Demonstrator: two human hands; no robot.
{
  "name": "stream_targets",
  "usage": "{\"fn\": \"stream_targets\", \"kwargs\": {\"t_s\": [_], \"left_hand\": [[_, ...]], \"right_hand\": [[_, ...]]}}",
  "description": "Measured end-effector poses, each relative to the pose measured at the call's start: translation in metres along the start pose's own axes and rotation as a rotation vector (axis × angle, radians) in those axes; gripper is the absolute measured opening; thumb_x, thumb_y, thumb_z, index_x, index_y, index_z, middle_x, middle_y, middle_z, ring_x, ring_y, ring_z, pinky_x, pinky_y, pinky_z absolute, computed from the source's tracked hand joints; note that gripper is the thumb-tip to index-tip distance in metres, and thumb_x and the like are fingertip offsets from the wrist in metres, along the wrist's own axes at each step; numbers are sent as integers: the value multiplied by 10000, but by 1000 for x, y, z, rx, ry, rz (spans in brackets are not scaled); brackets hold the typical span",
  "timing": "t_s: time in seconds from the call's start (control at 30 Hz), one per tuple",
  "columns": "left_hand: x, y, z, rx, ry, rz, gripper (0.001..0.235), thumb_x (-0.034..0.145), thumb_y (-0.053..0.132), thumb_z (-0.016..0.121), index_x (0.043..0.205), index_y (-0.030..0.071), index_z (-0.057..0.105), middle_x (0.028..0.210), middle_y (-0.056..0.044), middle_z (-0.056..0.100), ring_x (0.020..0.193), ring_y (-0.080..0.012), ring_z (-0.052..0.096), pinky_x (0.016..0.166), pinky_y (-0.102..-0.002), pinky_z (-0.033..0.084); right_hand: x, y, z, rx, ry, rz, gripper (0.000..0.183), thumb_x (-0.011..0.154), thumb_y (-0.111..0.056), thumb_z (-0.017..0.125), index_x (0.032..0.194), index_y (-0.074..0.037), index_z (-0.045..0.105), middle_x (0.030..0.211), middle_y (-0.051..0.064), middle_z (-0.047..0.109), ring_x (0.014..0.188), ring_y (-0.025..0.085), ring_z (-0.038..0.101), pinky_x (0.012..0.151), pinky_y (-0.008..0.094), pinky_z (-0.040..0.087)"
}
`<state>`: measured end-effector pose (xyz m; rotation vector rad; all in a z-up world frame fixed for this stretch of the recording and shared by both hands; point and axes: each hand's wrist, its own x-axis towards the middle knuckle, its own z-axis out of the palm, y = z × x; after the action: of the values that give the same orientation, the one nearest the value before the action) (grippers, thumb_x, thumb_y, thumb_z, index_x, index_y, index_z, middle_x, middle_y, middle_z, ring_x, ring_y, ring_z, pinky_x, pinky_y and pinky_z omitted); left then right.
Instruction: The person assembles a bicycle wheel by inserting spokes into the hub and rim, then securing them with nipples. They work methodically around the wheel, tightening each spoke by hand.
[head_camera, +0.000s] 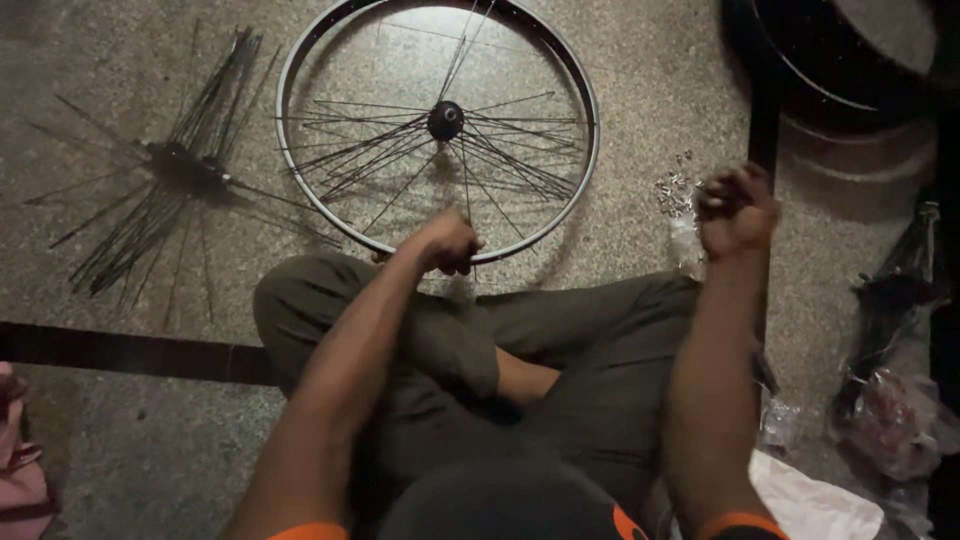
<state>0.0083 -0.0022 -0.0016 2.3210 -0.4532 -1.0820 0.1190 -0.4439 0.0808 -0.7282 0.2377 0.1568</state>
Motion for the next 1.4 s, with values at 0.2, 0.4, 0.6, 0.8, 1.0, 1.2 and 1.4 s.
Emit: {"fn": "stream_targets", "kwargs": {"t_s": [0.2, 0.4, 0.6, 0.8, 1.0, 1.2, 1.4], "left_hand": [[-31, 29, -9, -966, 371, -266, 268, 902, 133, 662, 690, -29, 634, 595, -182, 652, 419, -238, 626, 356, -401, 437], [-31, 45, -12, -977, 437, -292, 256, 900, 111, 635, 685, -26, 634, 570, -192, 651, 405, -221, 578, 338, -370, 394], [-13, 33, -19, -975, 498, -332, 143, 860, 104, 683, 761, 28, 614, 555, -130, 607, 395, -205, 561, 337, -364, 357], [8, 18, -13, -986, 543, -270, 154, 867, 128, 725, 828, 25, 618, 590, -94, 624, 444, -193, 603, 359, -349, 426], [8, 22, -20, -1037, 508, -233, 137, 890, 122, 710, 845, 31, 618, 640, -75, 636, 495, -181, 639, 388, -350, 464], [5, 24, -28, -1052, 491, -170, 146, 887, 89, 718, 829, -5, 624, 638, -95, 646, 510, -197, 672, 381, -353, 455], [10, 34, -44, -1093, 471, -195, 126, 854, 58, 744, 820, 5, 634, 642, -77, 650, 503, -195, 665, 380, -346, 471]], "right_hand": [[-46, 117, 78, 267, -191, 195, 185, 932, 3, 635, 1089, -71, 701, 863, 73, 649, 734, 179, 554, 619, 271, 462], [-97, 219, 83, 183, -74, 427, 119, 964, -53, 641, 1073, -7, 631, 898, 94, 630, 813, 207, 598, 671, 295, 489], [-108, 264, 75, -94, 54, 363, 105, 958, -86, 641, 1037, -45, 584, 893, 90, 631, 825, 226, 631, 696, 338, 524], [-106, 277, 73, -207, 128, 428, 161, 987, -123, 592, 1135, -67, 624, 920, 79, 649, 823, 215, 635, 731, 351, 545], [-100, 282, 59, -130, 142, 363, 116, 1015, -149, 598, 1113, -89, 586, 925, 62, 639, 827, 200, 632, 750, 363, 540], [-104, 281, 58, -126, 111, 296, 135, 1035, -149, 640, 1117, -46, 609, 886, 48, 606, 804, 191, 600, 722, 358, 514], [-107, 286, 64, -279, 229, 274, 151, 997, -181, 662, 1085, -58, 666, 836, 41, 634, 749, 174, 610, 673, 328, 506]]}}
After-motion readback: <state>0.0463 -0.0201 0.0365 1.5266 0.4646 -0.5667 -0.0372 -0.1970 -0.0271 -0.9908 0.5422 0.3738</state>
